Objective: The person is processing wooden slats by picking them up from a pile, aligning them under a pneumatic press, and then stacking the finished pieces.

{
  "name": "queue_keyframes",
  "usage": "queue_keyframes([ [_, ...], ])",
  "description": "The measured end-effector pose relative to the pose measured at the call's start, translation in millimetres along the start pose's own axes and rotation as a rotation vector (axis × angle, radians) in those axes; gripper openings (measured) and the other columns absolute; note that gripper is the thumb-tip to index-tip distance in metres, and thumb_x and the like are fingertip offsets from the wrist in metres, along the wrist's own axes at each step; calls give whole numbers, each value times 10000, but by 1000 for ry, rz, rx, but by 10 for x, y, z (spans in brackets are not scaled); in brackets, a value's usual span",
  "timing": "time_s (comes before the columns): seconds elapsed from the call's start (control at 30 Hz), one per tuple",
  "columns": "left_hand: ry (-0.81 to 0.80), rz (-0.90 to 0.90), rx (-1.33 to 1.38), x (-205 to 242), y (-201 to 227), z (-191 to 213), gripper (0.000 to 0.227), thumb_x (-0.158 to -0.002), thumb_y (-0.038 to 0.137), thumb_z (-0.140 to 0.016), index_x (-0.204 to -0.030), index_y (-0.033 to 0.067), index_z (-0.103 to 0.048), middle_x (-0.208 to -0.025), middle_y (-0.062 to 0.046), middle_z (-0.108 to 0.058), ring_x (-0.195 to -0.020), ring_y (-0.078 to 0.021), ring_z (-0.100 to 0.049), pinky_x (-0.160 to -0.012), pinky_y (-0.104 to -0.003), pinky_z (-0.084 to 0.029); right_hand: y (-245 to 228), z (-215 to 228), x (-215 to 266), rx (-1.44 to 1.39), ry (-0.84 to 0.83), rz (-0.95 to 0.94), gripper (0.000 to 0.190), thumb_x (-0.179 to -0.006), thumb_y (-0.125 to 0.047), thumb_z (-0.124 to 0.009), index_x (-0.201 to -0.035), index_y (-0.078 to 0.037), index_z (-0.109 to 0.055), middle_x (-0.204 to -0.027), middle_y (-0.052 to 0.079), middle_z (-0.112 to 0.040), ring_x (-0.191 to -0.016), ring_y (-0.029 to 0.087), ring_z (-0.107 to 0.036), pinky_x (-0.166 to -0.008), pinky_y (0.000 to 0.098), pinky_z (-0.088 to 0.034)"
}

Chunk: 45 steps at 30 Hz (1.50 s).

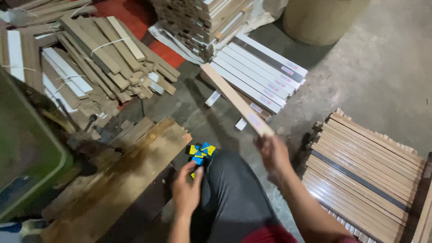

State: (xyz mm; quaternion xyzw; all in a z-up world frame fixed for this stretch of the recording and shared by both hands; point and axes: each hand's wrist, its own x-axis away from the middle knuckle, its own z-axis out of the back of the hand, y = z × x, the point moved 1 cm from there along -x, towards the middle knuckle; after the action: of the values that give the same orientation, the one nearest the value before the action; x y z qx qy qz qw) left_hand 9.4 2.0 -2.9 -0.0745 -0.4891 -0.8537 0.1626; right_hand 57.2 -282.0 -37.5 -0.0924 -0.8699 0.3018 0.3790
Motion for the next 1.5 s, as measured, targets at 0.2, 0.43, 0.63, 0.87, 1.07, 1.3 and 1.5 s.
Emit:
queue_keyframes([
  [0.2, -411, 81, 659, 159, 431, -310, 409, -975, 346, -586, -1271, 84, -691, -1206, -72, -777, -1077, -133, -711, -904, -300, -570, 807, 421, 1294, 213, -417, -318, 538, -697, -46, -738, -1208, 19, -582, -1061, 290, -711, -913, 359, -702, -769, 362, -555],
  [0.43, -280, 13, 290, 510, 48, 501, 342, -864, 327, -682, -1149, 152, -752, -951, -8, -801, -734, -97, -678, -648, -276, -532, 949, 242, 1637, 716, -987, -413, 256, -940, -171, -748, -1144, -121, -602, -1050, 0, -649, -986, 107, -642, -860, 278, -550],
  [0.63, -463, 48, 402, 845, -926, 1104, 570, -849, 246, -777, -1384, 88, -657, -1300, 13, -749, -1081, -66, -670, -957, -223, -509, 549, -586, 972, 1017, -466, 19, 392, -935, -461, -623, -1057, -94, -689, -958, 97, -720, -878, 191, -662, -836, 342, -558],
  [0.87, -405, -100, 216, 1115, -754, 2093, 612, -886, 289, -736, -1439, 56, -621, -1218, -102, -694, -1037, -182, -618, -910, -312, -484, 851, -1240, 988, 791, -588, 305, 486, -988, -253, -704, -1432, -164, -528, -798, 85, -579, -600, 163, -573, -599, 282, -527],
  [1.07, 77, 192, 240, 1217, -1095, 2530, 460, -852, 213, -804, -1298, 112, -757, -865, -190, -766, -724, -251, -653, -669, -390, -513, 1381, -1429, 852, 638, -489, 295, 357, -1010, -189, -727, -1309, -92, -556, -864, 92, -465, -649, 145, -585, -608, 270, -583],
  [1.3, 700, 343, 588, 928, -1423, 2464, 725, -936, 392, -806, -1351, -134, -529, -1207, -346, -599, -1009, -398, -740, -913, -561, -590, 2059, -1462, 391, 596, -458, 188, 201, -983, -178, -743, -1062, -94, -579, -709, 72, -535, -583, 191, -674, -548, 295, -608],
  [1.5, 858, 248, 587, 501, -1903, 2433, 707, -1003, 445, -713, -1354, -141, -532, -1246, -344, -591, -1037, -390, -729, -879, -500, -624, 2269, -1596, 236, 873, -574, 334, 269, -993, -278, -750, -1128, -46, -740, -749, 116, -639, -683, 156, -648, -626, 309, -595],
])
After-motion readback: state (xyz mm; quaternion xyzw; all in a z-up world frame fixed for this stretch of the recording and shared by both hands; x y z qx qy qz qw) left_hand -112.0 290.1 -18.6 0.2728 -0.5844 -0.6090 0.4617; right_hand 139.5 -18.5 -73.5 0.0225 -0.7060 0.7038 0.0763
